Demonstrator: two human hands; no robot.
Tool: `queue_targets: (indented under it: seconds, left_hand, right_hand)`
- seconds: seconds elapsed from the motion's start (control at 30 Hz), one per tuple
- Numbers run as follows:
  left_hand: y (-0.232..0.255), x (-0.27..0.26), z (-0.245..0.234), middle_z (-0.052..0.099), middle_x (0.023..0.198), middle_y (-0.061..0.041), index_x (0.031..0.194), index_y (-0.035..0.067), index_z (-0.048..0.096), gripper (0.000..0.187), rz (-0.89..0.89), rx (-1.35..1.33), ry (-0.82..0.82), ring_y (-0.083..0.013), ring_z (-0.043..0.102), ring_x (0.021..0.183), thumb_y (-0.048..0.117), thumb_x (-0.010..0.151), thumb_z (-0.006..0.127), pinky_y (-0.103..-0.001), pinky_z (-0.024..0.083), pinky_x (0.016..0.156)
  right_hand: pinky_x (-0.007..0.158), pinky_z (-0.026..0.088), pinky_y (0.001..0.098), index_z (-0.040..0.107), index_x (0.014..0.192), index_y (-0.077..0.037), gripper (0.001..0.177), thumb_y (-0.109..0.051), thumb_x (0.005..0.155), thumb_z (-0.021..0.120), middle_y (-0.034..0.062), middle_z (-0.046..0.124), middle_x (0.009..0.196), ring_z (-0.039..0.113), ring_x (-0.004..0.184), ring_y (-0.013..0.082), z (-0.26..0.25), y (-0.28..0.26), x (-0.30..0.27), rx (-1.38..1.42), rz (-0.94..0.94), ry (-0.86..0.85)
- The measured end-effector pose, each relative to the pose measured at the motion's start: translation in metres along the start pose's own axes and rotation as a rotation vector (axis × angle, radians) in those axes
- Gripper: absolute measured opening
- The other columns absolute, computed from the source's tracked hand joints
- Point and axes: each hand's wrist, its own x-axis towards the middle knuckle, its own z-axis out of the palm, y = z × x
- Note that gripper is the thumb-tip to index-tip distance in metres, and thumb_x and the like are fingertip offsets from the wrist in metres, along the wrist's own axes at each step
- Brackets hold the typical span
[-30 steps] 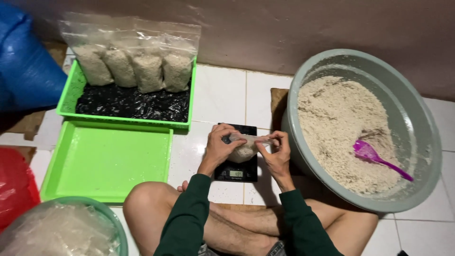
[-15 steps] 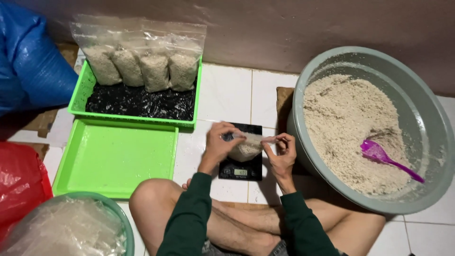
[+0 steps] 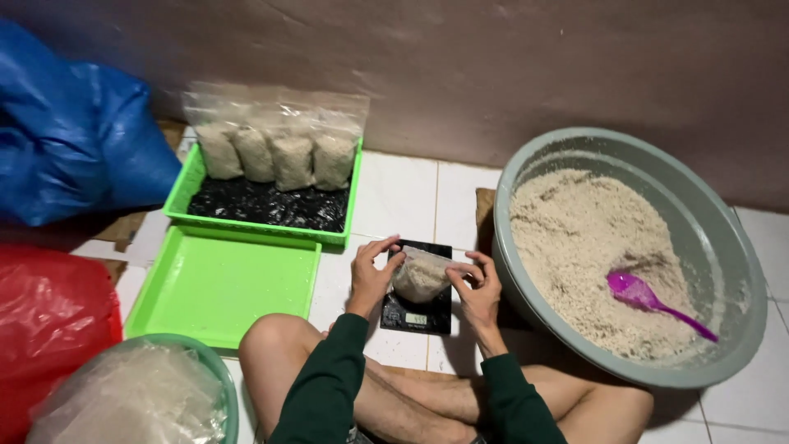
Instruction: Scooping granular food product from a large basin into small plastic bags and weighing them on a digital scale.
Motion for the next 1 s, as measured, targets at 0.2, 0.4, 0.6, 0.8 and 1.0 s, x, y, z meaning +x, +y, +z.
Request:
queue_targets:
  seconds: [0.2,0.4,0.6,0.8,1.0]
  left_hand:
    - [0.006,-0.038,0.016,0.044,0.132,-0.038,0.150,-0.008,0.015,0.143,-0.186,0.265,-0.442,-0.0549,0.044,0.123,0.046,0.044,0.095,-0.068,0.036,0.102]
    - [0.032,-0.063,0.027,0.043,0.132,-0.030,0.141,-0.013,0.020,0.108,-0.340,0.381,-0.301,-0.0458,0.045,0.124,0.033,0.069,0.084,-0.052,0.037,0.109]
    - [0.024,-0.065,0.023,0.058,0.112,-0.012,0.133,0.009,0.046,0.088,-0.240,0.089,0.164,-0.0378,0.061,0.105,0.043,0.064,0.088,-0.051,0.050,0.095]
    - [0.040,-0.022,-0.043,0.062,0.099,-0.010,0.128,0.005,0.057,0.097,0.127,0.258,0.300,-0.0345,0.066,0.090,0.041,0.046,0.092,-0.046,0.055,0.081]
    - [0.005,0.035,-0.153,0.062,0.113,-0.014,0.132,0.002,0.048,0.105,-0.054,0.469,0.233,-0.0299,0.063,0.097,0.028,0.042,0.097,-0.040,0.051,0.085]
  right_hand:
    - [0.077,0.055,0.0270,0.068,0.118,-0.017,0.047,-0.020,0.075,0.087,0.0028,0.074,0.074,0.061,0.069,0.0081,-0.002,-0.023,-0.002,-0.202,0.064,-0.050]
    - [0.068,0.055,0.0244,0.072,0.117,-0.024,0.046,-0.020,0.074,0.085,-0.0008,0.077,0.071,0.067,0.060,0.0098,0.040,-0.098,-0.018,-0.360,-0.135,-0.096]
    - [0.078,0.054,0.0213,0.061,0.134,-0.014,0.066,-0.010,0.072,0.087,0.0059,0.075,0.075,0.064,0.070,0.0073,0.043,-0.139,-0.017,-0.139,-0.173,-0.105]
    - [0.089,0.046,0.0251,0.024,0.150,-0.011,0.090,-0.005,0.076,0.077,0.0149,0.052,0.132,0.047,0.107,0.0186,0.047,-0.147,-0.021,0.112,-0.059,-0.367]
    - [0.101,0.046,0.0389,0.030,0.142,-0.002,0.074,-0.011,0.079,0.068,0.0207,0.051,0.137,0.057,0.120,0.0275,0.000,-0.018,-0.070,-0.111,0.133,-0.483]
